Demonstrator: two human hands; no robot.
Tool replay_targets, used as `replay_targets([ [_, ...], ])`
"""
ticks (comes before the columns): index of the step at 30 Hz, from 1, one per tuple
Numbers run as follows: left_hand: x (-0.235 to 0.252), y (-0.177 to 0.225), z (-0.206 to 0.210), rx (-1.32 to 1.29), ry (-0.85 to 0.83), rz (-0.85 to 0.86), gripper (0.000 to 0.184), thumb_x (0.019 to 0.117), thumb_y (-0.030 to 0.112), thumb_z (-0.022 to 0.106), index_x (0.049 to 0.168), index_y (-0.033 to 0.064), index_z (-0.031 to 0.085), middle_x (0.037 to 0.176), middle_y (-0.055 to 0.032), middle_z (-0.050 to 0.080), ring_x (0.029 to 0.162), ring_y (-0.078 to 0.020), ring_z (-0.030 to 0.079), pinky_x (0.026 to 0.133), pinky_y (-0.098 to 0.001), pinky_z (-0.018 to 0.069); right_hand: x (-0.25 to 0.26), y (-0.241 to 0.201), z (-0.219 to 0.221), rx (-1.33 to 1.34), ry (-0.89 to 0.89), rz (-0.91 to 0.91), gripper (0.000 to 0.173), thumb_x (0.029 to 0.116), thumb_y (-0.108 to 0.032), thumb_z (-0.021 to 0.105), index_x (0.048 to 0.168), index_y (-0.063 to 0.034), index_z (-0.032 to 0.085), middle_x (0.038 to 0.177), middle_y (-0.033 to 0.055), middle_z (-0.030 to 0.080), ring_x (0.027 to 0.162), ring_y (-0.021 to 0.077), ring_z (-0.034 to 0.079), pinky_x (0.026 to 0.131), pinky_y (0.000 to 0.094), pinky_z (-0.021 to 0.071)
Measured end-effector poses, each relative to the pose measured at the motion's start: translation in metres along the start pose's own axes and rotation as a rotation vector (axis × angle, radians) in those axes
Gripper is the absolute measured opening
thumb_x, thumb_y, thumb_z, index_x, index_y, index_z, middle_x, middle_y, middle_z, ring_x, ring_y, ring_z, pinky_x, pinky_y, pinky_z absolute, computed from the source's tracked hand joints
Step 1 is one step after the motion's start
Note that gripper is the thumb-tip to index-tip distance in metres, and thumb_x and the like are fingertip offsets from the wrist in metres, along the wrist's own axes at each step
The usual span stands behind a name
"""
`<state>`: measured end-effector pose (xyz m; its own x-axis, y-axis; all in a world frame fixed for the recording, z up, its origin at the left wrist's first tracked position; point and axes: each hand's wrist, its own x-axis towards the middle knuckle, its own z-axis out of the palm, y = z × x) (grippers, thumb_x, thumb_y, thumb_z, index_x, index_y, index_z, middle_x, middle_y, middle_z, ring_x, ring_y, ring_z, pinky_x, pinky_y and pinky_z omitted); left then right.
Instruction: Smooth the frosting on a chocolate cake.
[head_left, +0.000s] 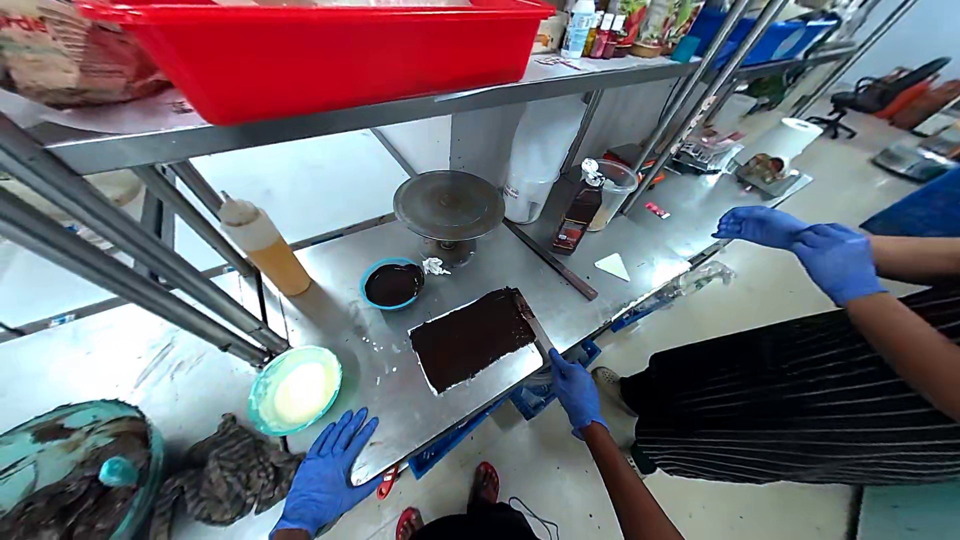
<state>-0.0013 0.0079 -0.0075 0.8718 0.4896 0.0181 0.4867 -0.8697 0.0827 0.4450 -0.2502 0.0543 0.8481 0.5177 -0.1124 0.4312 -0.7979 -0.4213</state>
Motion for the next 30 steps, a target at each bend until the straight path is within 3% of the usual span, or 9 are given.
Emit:
replay_targets([
  [4,0.0,0.002,-0.001,-0.006,-0.013,-0.011,0.104,0.0709,0.093,0.05,0.157,0.0352,0.041,0.165,0.0019,0.036,0.153,-0.0242,0.032,0.124,-0.048,0.0264,-0.008,-0.017,0.021,0.092,-0.043,-0.051,0.04,0.106,-0.028,0.047,0.142,-0.0216,0.065,0.116,0.0136,0.074,0.113,0.0299,0.068,0.101,0.0498,0.0516],
  [11,0.001,0.001,-0.001,-0.003,-0.016,-0.006,0.104,0.0703,0.094,0.049,0.157,0.0358,0.041,0.165,0.002,0.036,0.153,-0.0241,0.031,0.124,-0.0475,0.0255,-0.091,-0.069,0.065,0.134,-0.199,-0.133,0.042,0.1034,-0.03,0.049,0.143,-0.0257,0.063,0.111,0.0128,0.073,0.1,0.028,0.07,0.089,0.0487,0.057],
  [18,0.001,-0.002,0.0,-0.008,0.004,0.0,0.105,0.0697,0.094,0.049,0.155,0.0338,0.044,0.164,0.0002,0.039,0.152,-0.0262,0.034,0.123,-0.0489,0.0276,-0.125,-0.1,0.082,0.186,-0.279,-0.23,0.041,0.104,-0.029,0.049,0.142,-0.0277,0.064,0.112,0.0147,0.072,0.102,0.0288,0.07,0.09,0.0461,0.0568],
  [23,0.002,-0.004,0.0,0.007,0.011,0.018,0.105,0.0703,0.093,0.049,0.156,0.0319,0.044,0.163,-0.0021,0.04,0.151,-0.0273,0.036,0.123,-0.0499,0.0277,-0.108,-0.101,0.069,0.012,-0.25,-0.187,0.045,0.1048,-0.027,0.045,0.148,-0.0306,0.058,0.119,0.0204,0.068,0.096,0.0352,0.071,0.08,0.0523,0.0596],
  [30,0.004,-0.007,0.0,0.011,0.027,0.046,0.107,0.0712,0.093,0.051,0.156,0.0293,0.044,0.163,-0.0054,0.041,0.151,-0.0292,0.037,0.122,-0.0501,0.0285,-0.029,-0.045,0.021,-0.046,-0.175,-0.012,0.049,0.1043,-0.027,0.044,0.152,-0.0343,0.051,0.127,0.0194,0.065,0.104,0.0355,0.069,0.088,0.0548,0.0571],
])
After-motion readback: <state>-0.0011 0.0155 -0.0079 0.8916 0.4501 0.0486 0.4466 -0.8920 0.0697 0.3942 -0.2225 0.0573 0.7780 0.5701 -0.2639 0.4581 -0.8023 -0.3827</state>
